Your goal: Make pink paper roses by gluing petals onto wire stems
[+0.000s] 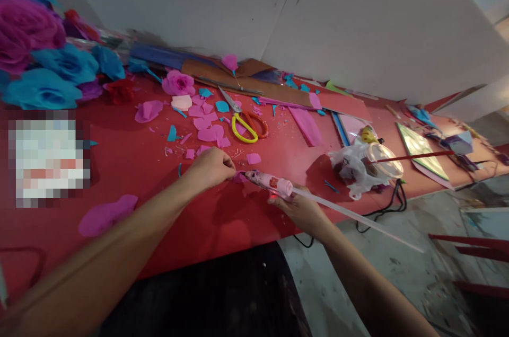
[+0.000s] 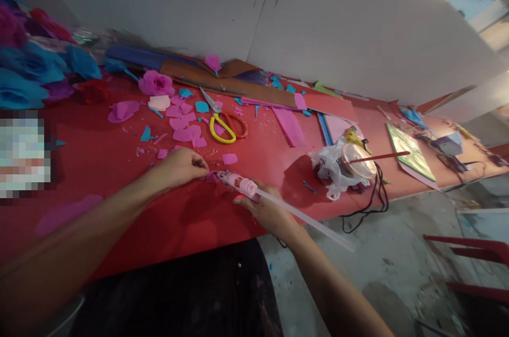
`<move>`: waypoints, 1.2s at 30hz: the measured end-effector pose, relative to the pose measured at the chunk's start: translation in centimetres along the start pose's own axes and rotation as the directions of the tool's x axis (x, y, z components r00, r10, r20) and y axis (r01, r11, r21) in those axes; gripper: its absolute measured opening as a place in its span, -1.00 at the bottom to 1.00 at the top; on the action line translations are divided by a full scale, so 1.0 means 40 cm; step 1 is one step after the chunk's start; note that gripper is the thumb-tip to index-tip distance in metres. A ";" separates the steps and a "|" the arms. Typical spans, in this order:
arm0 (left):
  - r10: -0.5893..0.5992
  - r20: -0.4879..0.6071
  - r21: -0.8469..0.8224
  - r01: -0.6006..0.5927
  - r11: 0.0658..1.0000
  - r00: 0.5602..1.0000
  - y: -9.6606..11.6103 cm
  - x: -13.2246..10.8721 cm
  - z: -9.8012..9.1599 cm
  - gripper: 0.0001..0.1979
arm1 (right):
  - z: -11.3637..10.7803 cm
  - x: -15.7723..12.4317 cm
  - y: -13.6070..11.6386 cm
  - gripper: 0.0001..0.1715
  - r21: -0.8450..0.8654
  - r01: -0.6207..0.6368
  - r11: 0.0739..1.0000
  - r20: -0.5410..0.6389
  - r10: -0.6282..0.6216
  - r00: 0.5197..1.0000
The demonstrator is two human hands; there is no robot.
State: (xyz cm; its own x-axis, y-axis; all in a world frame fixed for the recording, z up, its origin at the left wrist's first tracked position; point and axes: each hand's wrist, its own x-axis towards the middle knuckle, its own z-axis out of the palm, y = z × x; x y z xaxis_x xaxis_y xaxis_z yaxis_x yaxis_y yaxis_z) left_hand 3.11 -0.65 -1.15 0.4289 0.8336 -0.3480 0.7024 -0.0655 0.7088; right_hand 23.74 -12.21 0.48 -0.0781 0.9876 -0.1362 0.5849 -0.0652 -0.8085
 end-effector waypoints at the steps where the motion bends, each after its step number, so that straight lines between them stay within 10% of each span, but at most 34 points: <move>1: -0.004 0.000 0.003 0.004 1.000 1.000 0.001 -0.001 -0.001 -0.85 | 0.000 -0.002 0.001 -0.69 -0.005 -0.008 1.000 -0.004 0.008 1.000; 29: 0.004 -0.014 -0.100 -0.005 0.995 1.000 -0.002 -0.003 -0.012 -0.87 | -0.070 -0.043 -0.006 -0.73 -0.264 0.003 0.964 0.168 0.043 0.985; 36: -0.155 -0.359 -0.490 -0.044 0.871 0.920 -0.037 -0.032 -0.164 -0.83 | -0.130 0.091 0.027 -0.71 -0.499 0.076 0.863 -0.270 -0.238 0.933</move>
State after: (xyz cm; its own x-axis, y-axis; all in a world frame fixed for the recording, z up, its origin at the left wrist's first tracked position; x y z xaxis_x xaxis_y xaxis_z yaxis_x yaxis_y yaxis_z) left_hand -2.21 1.96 2.28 0.0820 0.9743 -0.2100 0.3143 0.1747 0.9331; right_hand 28.29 -7.94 2.08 0.0059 0.9755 0.2199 0.9018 0.0898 -0.4226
